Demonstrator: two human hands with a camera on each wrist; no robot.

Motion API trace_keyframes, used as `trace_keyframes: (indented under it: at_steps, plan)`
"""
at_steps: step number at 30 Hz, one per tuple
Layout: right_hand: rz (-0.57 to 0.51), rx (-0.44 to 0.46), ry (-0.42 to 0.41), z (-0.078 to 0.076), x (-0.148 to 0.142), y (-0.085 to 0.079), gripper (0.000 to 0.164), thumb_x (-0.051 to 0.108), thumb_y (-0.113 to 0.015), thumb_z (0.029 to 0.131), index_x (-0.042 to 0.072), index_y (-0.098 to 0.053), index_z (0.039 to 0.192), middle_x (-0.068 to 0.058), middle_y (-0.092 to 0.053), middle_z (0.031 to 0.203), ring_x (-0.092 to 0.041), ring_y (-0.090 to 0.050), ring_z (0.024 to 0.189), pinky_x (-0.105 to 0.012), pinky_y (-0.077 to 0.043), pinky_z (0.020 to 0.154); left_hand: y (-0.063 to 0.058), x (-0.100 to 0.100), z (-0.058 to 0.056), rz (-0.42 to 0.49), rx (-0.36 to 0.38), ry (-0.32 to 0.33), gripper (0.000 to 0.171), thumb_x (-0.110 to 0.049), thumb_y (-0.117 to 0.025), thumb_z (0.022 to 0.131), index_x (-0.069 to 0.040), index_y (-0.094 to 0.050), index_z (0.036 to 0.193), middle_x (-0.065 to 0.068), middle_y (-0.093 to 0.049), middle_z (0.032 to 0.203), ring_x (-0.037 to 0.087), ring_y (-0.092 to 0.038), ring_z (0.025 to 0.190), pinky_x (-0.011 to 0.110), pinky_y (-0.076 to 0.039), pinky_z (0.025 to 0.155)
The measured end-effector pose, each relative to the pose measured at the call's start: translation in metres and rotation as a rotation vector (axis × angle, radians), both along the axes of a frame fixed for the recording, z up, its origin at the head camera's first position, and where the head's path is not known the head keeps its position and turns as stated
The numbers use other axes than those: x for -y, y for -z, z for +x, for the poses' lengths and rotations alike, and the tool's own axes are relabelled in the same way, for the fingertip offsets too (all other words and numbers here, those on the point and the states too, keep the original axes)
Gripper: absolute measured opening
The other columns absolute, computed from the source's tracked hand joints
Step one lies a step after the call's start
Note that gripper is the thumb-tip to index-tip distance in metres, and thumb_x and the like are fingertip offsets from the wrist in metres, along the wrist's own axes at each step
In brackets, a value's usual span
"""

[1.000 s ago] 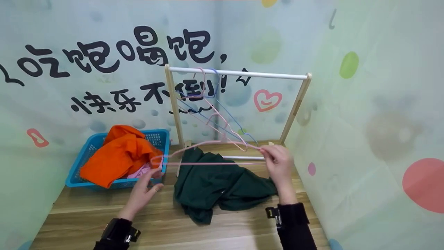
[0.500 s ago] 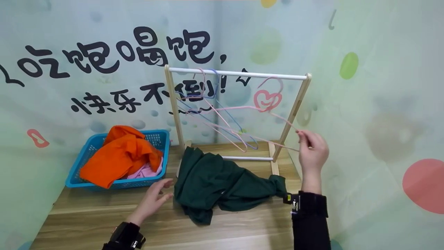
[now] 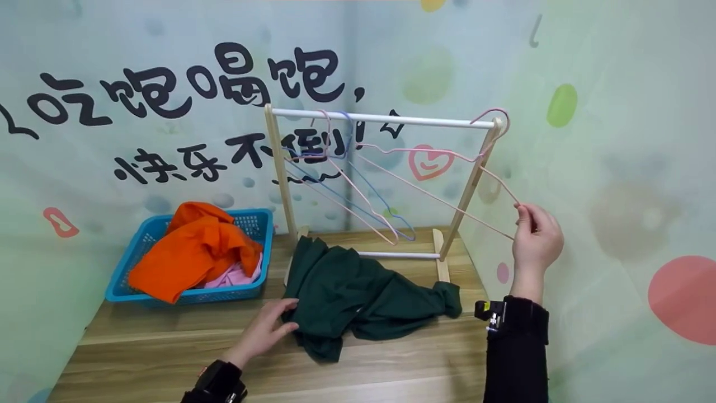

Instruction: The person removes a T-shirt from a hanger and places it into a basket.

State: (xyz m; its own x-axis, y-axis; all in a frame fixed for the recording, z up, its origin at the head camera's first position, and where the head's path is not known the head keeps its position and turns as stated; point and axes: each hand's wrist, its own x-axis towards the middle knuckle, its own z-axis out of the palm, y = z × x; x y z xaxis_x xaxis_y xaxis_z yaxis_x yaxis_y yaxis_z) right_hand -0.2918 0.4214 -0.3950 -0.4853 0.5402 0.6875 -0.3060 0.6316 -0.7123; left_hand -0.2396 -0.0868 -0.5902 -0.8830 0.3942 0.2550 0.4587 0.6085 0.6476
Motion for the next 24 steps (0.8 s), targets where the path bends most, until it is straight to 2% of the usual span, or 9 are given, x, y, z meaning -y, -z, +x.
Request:
trace_keyframes:
  at_steps: [5,13,17,20,24]
  plan:
    - [0.035,0.074,0.047,-0.003,-0.003,0.0,0.025,0.022,-0.069,0.094,0.0,-0.076,0.102,0.031,-0.051,0.069,0.008,-0.048,0.068,-0.015,-0.035,0.068,0.003,-0.014,0.002,-0.09,-0.006,-0.039,0.061,-0.039,-0.072,0.09,-0.013,-0.051,0.142,0.011,-0.048,0.146,0.033,-0.041,0.132,0.056,-0.033,0.109]
    - [0.107,0.257,0.128,-0.013,0.014,-0.013,0.029,0.033,-0.064,0.097,0.01,-0.076,0.11,0.028,-0.047,0.072,0.012,-0.043,0.069,-0.018,-0.031,0.068,0.012,-0.041,0.001,-0.228,-0.005,-0.098,0.091,-0.058,-0.078,0.077,-0.023,-0.04,0.152,0.01,-0.023,0.162,0.039,-0.018,0.145,0.07,-0.018,0.109]
    - [0.159,0.297,0.158,-0.019,0.022,-0.015,0.028,0.034,-0.063,0.098,0.012,-0.076,0.11,0.01,-0.059,0.075,0.006,-0.042,0.07,-0.022,-0.03,0.067,0.017,-0.051,-0.001,-0.28,-0.034,-0.103,0.102,-0.061,-0.08,0.072,-0.024,-0.033,0.155,0.012,-0.018,0.163,0.041,-0.014,0.146,0.072,-0.015,0.108]
    - [0.21,0.299,0.151,-0.023,0.026,-0.013,0.029,0.032,-0.062,0.099,0.009,-0.076,0.11,-0.008,-0.067,0.083,-0.005,-0.048,0.074,-0.027,-0.031,0.067,0.02,-0.056,-0.005,-0.312,-0.056,-0.116,0.108,-0.063,-0.081,0.069,-0.026,-0.029,0.157,0.012,-0.016,0.164,0.043,-0.012,0.146,0.074,-0.013,0.108]
    - [0.255,0.33,0.127,-0.026,0.031,-0.005,0.03,0.03,-0.06,0.1,0.007,-0.075,0.111,-0.015,-0.07,0.09,-0.021,-0.055,0.079,-0.03,-0.033,0.068,0.022,-0.061,-0.01,-0.342,-0.055,-0.146,0.113,-0.065,-0.082,0.066,-0.027,-0.027,0.157,0.012,-0.013,0.164,0.045,-0.009,0.147,0.075,-0.011,0.107]
